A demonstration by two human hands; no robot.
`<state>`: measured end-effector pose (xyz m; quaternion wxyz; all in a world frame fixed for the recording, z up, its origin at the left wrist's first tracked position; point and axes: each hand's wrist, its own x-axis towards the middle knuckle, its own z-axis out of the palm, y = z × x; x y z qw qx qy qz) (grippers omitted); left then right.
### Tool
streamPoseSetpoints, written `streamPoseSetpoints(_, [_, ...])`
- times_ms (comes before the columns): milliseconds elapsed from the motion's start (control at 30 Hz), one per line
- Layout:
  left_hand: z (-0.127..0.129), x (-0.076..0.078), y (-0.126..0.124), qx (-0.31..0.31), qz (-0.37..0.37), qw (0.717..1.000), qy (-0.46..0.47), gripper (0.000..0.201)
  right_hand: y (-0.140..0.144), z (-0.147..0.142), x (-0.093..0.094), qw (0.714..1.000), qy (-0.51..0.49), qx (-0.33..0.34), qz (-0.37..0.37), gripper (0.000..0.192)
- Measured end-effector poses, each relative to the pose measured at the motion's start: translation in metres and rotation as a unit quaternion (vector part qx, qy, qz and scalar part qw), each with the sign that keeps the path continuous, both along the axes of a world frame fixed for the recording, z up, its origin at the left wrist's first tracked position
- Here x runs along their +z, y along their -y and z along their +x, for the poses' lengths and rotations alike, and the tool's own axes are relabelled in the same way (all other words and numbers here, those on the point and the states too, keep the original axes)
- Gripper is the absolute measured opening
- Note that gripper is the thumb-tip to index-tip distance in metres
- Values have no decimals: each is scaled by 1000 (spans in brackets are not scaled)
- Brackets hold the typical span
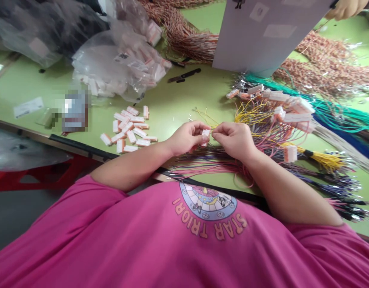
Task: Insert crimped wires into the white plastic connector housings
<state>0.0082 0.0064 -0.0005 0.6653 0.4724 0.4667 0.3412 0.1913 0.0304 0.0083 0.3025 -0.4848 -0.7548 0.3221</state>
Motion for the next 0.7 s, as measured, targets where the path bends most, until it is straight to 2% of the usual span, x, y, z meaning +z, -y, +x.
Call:
streamPoseSetpoints(200, [-2,-4,-1,-6,1,1000,7,20,1,-2,-3,1000,-23,-4,-14,15])
streamPoseSetpoints(467, [-4,-4,-1,7,-4,999,31,30,3,0,-8,1000,-27,0,11,17])
streamPoseSetpoints(700, [-5,-3,-1,6,-4,999,31,30,3,0,-12,998,-24,7,59,19])
